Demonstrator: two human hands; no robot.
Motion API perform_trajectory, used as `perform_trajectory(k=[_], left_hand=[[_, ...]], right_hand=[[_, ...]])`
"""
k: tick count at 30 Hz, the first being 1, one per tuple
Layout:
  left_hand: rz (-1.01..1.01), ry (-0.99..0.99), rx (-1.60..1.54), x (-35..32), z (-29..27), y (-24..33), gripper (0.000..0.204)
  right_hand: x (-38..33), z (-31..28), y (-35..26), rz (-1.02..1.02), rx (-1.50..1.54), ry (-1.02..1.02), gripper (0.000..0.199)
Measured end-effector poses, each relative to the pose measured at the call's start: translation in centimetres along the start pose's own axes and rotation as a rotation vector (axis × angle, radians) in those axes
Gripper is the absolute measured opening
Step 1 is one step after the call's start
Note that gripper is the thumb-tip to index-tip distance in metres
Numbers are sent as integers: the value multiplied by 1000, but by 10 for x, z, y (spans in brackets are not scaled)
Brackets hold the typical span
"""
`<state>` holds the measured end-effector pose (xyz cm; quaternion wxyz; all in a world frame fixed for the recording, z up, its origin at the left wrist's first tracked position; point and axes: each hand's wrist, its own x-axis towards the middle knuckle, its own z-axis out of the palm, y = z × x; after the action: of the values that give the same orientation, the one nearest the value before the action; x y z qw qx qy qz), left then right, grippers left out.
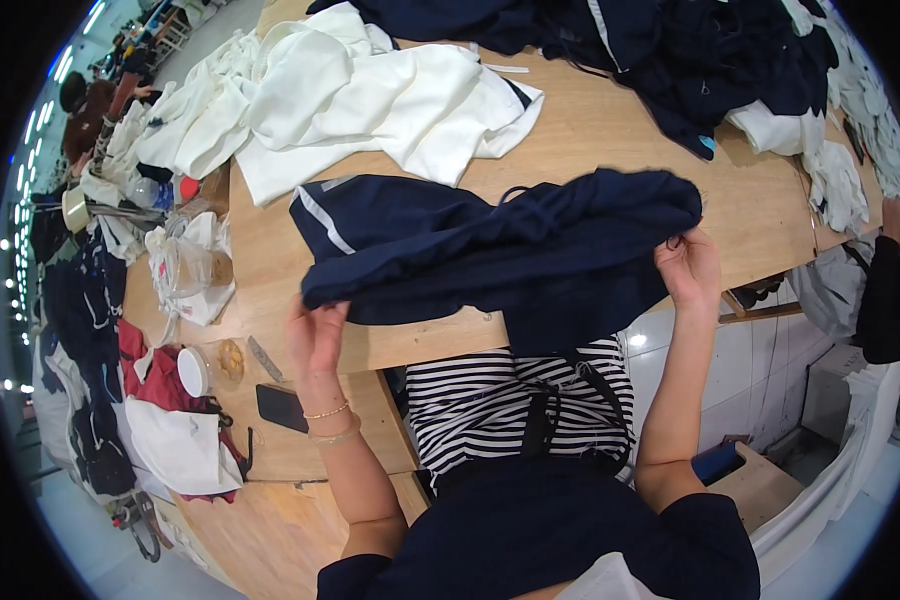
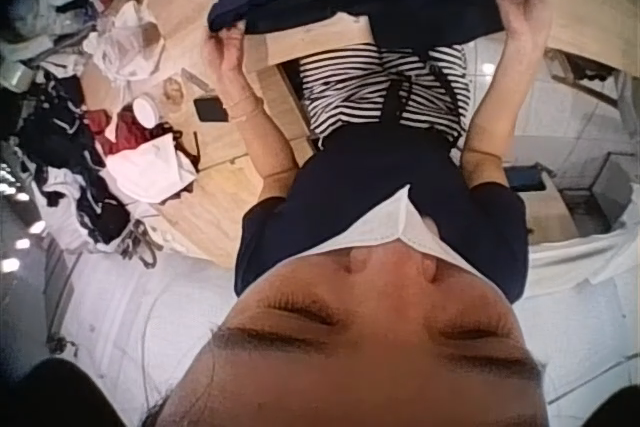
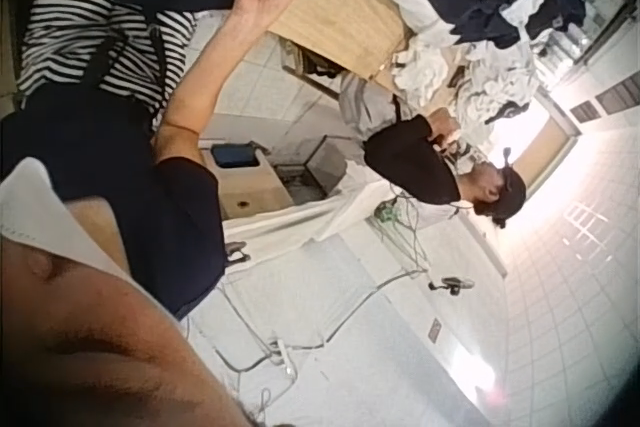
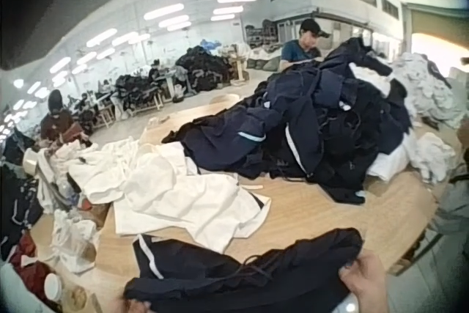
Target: Trimming excess threads from dark blue athletic shorts using thread snips in a factory setting.
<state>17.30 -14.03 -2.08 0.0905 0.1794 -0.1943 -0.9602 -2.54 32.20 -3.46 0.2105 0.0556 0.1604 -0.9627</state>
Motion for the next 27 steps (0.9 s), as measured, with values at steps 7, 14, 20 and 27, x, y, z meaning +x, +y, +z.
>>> perform_trajectory(k=[7, 14, 20, 27], left_hand=[[174, 297, 168, 3, -29, 14, 22], [978, 462, 1496, 14, 71, -54, 20], [762, -461, 1575, 4, 172, -175, 24], [753, -481, 1646, 35, 180, -229, 21]], right_hand=[[5, 30, 49, -240, -613, 271, 13], [-5, 51, 60, -166, -833, 165, 13], [-2, 47, 66, -204, -794, 142, 13], [-6, 47, 69, -242, -843, 157, 15]])
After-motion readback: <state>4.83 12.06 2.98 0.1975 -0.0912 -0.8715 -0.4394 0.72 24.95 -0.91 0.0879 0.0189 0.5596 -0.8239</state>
